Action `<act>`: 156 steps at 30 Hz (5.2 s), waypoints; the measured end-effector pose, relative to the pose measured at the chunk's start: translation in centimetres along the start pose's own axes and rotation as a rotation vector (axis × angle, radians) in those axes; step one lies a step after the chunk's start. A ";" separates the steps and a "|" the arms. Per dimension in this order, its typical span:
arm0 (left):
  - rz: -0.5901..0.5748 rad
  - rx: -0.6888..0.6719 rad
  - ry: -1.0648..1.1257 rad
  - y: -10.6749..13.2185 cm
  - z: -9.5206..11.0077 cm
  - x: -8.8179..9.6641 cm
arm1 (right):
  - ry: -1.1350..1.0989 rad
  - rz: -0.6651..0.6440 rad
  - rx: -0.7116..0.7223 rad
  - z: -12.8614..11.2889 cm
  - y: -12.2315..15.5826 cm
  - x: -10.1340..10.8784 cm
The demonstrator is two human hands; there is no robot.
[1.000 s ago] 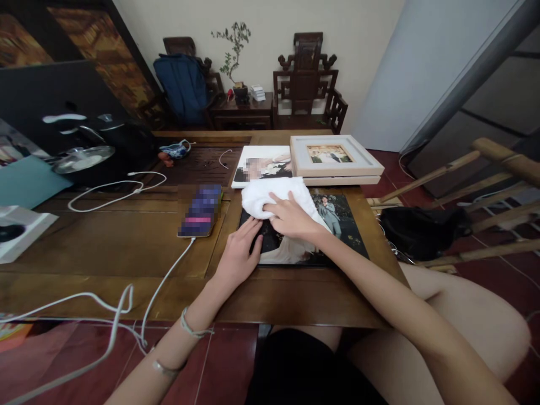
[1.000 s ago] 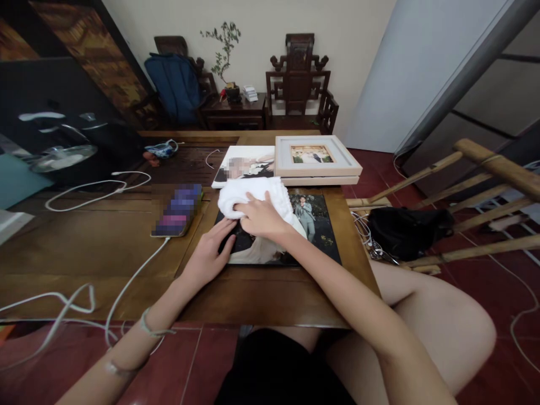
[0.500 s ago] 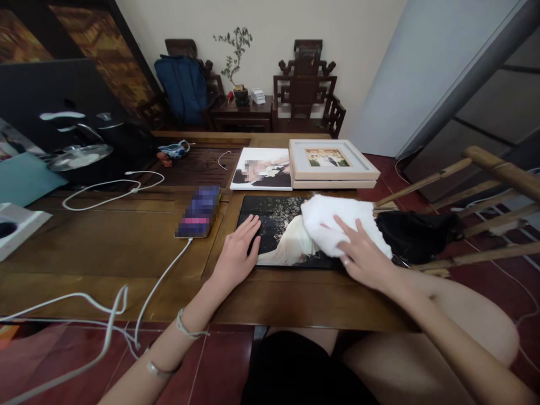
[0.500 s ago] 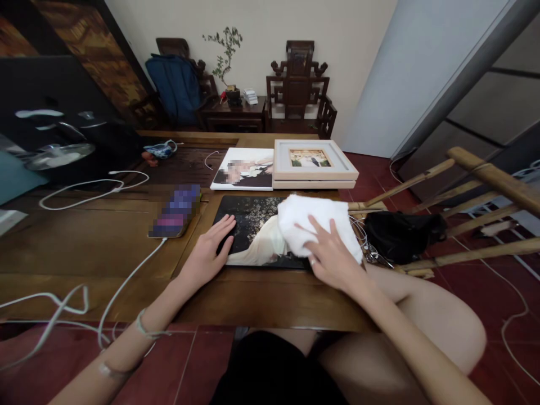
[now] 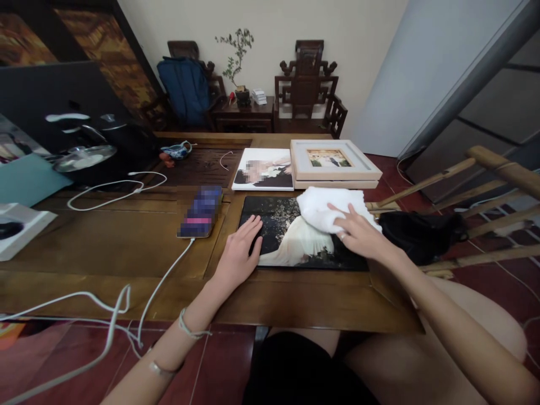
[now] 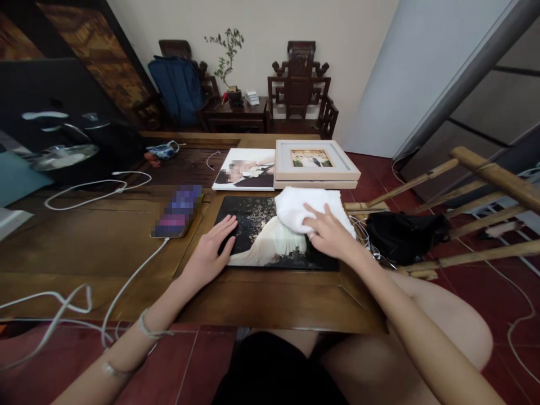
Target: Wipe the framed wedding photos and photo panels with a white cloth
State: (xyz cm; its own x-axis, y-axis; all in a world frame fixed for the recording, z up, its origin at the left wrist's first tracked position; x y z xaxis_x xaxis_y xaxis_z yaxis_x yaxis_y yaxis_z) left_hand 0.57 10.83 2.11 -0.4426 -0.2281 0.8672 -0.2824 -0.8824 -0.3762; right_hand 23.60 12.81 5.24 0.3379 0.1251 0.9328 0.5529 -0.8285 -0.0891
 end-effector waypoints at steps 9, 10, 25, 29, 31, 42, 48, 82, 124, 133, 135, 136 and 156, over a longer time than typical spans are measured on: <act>-0.017 0.013 0.002 -0.1 0.1 0.1 | 0.046 0.038 -0.013 0.2 -0.1 -0.4; -0.013 0.012 0.003 -0.1 0.1 0.1 | 0.043 0.034 0.006 -0.8 1.2 -0.7; -0.010 0.017 0.021 0.0 -0.1 0.0 | -0.034 -0.018 0.057 -2.9 3.1 -0.6; 0.007 0.001 0.026 0.1 0.0 0.1 | -0.004 0.006 0.020 0.3 -1.7 0.3; 0.009 0.001 0.021 0.1 0.0 0.1 | 0.014 0.001 0.005 0.8 -3.0 0.3; -0.006 0.012 0.007 0.1 -0.1 -0.1 | -0.010 -0.119 0.125 -9.1 6.9 -3.4; -0.009 0.011 -0.006 0.1 0.0 -0.1 | -0.084 -0.180 0.136 -9.8 6.3 -3.3; 0.013 0.050 0.012 0.3 -0.3 0.0 | -0.055 -0.016 -0.019 -5.7 -7.9 -2.3; -0.020 0.072 0.065 0.1 -0.4 0.6 | -0.175 -0.175 0.158 -11.4 2.9 -3.6; -0.029 0.055 -0.028 -0.1 -0.2 0.0 | -0.059 0.024 -0.059 -5.1 -3.0 -1.9; 0.006 0.037 -0.009 -0.2 -0.2 0.2 | -0.082 0.040 -0.045 -5.9 -6.3 -2.4; 0.028 0.025 0.001 -0.2 -0.2 0.3 | -0.096 0.048 -0.042 -6.4 -7.9 -2.7; 0.085 0.020 0.016 0.0 -0.4 0.2 | -0.006 0.106 -0.043 -0.3 2.3 -0.6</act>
State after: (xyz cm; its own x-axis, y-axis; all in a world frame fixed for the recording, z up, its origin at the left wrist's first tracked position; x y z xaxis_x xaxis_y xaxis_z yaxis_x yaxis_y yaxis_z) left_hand 0.14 10.94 2.15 -0.4777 -0.2965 0.8270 -0.2261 -0.8681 -0.4418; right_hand 24.43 10.68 4.54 0.3974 0.0386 0.9168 0.4806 -0.8599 -0.1721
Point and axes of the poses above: each hand's wrist, its own y-axis away from the middle knuckle, its own x-axis out of the back of the hand, z = x × y, the point moved 9 cm from there along -y, towards the middle knuckle, and after that the axes turned 10 degrees about -y, right-handed, at the moved point
